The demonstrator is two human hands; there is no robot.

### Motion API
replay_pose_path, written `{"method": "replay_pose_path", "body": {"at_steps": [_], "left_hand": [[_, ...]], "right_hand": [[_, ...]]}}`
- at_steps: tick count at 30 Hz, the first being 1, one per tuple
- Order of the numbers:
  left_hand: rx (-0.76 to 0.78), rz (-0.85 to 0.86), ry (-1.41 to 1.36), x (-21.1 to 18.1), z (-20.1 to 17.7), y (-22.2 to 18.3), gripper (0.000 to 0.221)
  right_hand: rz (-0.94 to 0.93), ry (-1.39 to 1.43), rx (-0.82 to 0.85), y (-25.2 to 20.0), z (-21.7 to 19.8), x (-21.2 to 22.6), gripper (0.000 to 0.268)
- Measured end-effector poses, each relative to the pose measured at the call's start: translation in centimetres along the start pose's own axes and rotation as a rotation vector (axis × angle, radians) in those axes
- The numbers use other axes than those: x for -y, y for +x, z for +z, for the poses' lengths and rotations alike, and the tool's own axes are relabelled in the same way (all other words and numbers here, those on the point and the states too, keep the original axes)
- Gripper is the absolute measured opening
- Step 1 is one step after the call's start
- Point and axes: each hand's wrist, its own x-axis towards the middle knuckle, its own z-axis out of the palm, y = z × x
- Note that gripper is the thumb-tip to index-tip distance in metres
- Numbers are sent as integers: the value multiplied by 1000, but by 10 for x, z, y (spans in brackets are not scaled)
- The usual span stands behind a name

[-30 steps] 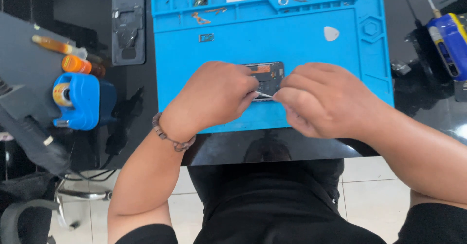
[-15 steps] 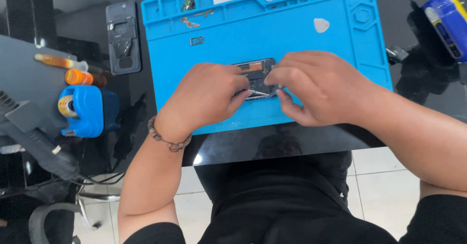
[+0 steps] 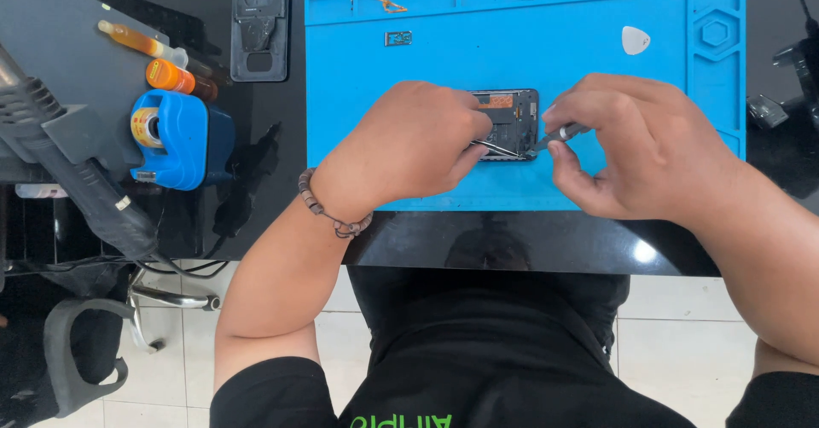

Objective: The person uses tweezers and a screwdriver to remove small components and screws from a disassembled smartphone placed on a blue work mat. They carefully lift and place parts onto the mat while manipulating the phone's internal components.

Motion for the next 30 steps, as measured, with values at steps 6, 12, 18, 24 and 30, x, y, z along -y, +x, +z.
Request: {"method": "replay_pose_path", "body": {"at_steps": [6, 12, 18, 24, 30], "left_hand": [[19, -17, -9, 0, -1, 0, 28], [-7, 9, -20, 1, -2, 0, 27], [-51, 40, -16, 4, 1, -1, 31], [-24, 22, -17, 5, 0, 0, 34], [-115, 57, -4, 16, -8, -6, 30]], "right_hand": [[9, 7, 1, -2, 1, -1, 27], [7, 10, -7, -1, 1, 0, 26], [23, 3, 5, -4, 1, -2, 28], [121, 8, -5, -7, 0, -1, 27], [373, 75, -64, -13, -2, -2, 18]]}}
